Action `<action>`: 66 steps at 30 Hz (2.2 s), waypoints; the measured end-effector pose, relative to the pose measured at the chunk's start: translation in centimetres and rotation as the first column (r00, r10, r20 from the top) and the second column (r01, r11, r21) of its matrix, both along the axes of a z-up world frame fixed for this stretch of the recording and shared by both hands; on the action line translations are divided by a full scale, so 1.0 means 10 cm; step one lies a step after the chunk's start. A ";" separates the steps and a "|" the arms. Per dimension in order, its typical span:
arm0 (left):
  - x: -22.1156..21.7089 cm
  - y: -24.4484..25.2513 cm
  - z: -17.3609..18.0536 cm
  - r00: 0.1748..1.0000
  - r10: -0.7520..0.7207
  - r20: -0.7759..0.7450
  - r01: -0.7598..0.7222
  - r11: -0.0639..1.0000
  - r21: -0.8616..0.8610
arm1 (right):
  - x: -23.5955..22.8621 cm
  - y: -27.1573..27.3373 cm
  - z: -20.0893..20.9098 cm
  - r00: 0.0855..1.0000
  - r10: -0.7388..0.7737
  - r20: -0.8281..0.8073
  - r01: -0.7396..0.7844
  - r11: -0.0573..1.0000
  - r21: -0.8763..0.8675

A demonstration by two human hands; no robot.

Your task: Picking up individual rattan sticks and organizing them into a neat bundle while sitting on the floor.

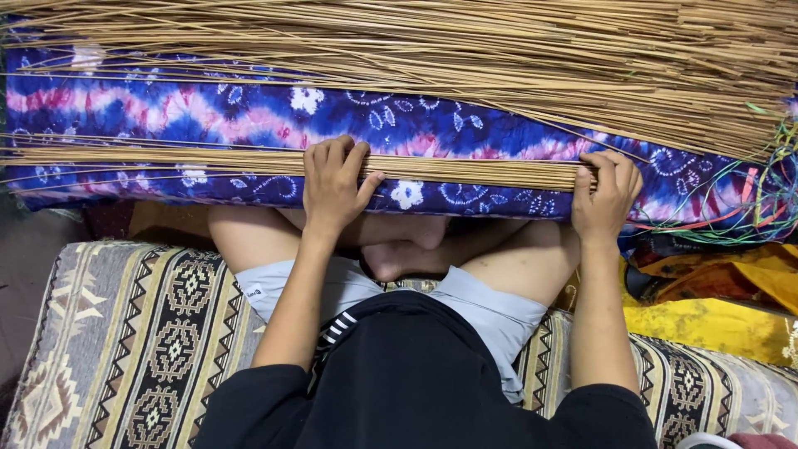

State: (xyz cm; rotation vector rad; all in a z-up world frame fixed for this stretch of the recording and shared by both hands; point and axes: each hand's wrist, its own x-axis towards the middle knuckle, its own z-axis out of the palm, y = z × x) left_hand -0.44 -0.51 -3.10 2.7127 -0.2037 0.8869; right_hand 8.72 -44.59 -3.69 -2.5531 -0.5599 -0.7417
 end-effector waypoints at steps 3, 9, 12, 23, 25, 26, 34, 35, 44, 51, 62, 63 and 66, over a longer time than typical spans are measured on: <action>0.00 0.01 -0.01 1.000 -0.006 -0.007 0.006 1.000 0.010 | 0.08 -0.09 -0.04 0.999 -0.019 -0.027 0.020 0.999 0.041; 0.00 0.01 0.06 0.999 -0.013 -0.035 0.014 1.000 0.028 | 0.31 -0.17 0.17 0.955 -0.019 -0.297 0.004 0.999 -0.049; -0.01 0.01 0.03 0.999 0.003 -0.039 -0.001 1.000 0.026 | 0.39 0.00 0.45 0.939 -0.063 -0.337 0.012 0.988 -0.151; 0.02 0.02 -0.06 0.999 0.025 -0.036 -0.024 0.999 0.025 | 0.45 0.03 0.29 0.956 -0.027 -0.293 0.002 0.996 -0.087; 0.02 0.01 -0.04 0.999 0.024 -0.033 -0.023 0.999 0.024 | 0.41 0.07 0.29 0.956 -0.027 -0.293 0.012 0.998 -0.054; 0.02 0.01 0.00 0.999 0.021 -0.027 -0.020 0.999 0.027 | 0.42 0.07 0.25 0.963 -0.035 -0.269 0.025 0.999 -0.042; 0.01 0.00 0.02 1.000 0.016 -0.025 -0.013 0.996 0.093 | 0.41 0.05 0.19 0.975 -0.047 -0.218 0.030 0.996 -0.079; 0.01 0.00 0.02 1.000 0.017 -0.022 -0.015 0.996 0.089 | 0.41 0.05 0.19 0.975 -0.047 -0.215 0.031 0.996 -0.078; 0.00 0.00 0.02 1.000 0.022 -0.015 -0.021 0.998 0.060 | 0.49 -0.11 -0.07 0.998 -0.028 -0.059 0.026 0.999 -0.042; 0.01 -0.01 0.01 1.000 0.019 -0.023 -0.018 0.999 0.041 | 0.16 0.06 0.11 0.981 0.191 -0.022 -0.190 0.945 -0.266; -0.01 0.01 -0.03 0.998 0.041 -0.040 -0.039 0.999 0.034 | -0.12 0.24 0.22 0.969 0.139 -0.203 -0.197 0.932 -0.303; -0.01 0.00 -0.04 0.998 0.039 -0.042 -0.038 0.999 0.026 | -0.11 0.23 0.21 0.970 0.143 -0.195 -0.202 0.922 -0.331; 0.00 0.01 -0.07 0.998 0.045 -0.051 -0.044 0.999 0.029 | -0.12 0.26 0.28 0.966 0.127 -0.224 -0.198 0.923 -0.329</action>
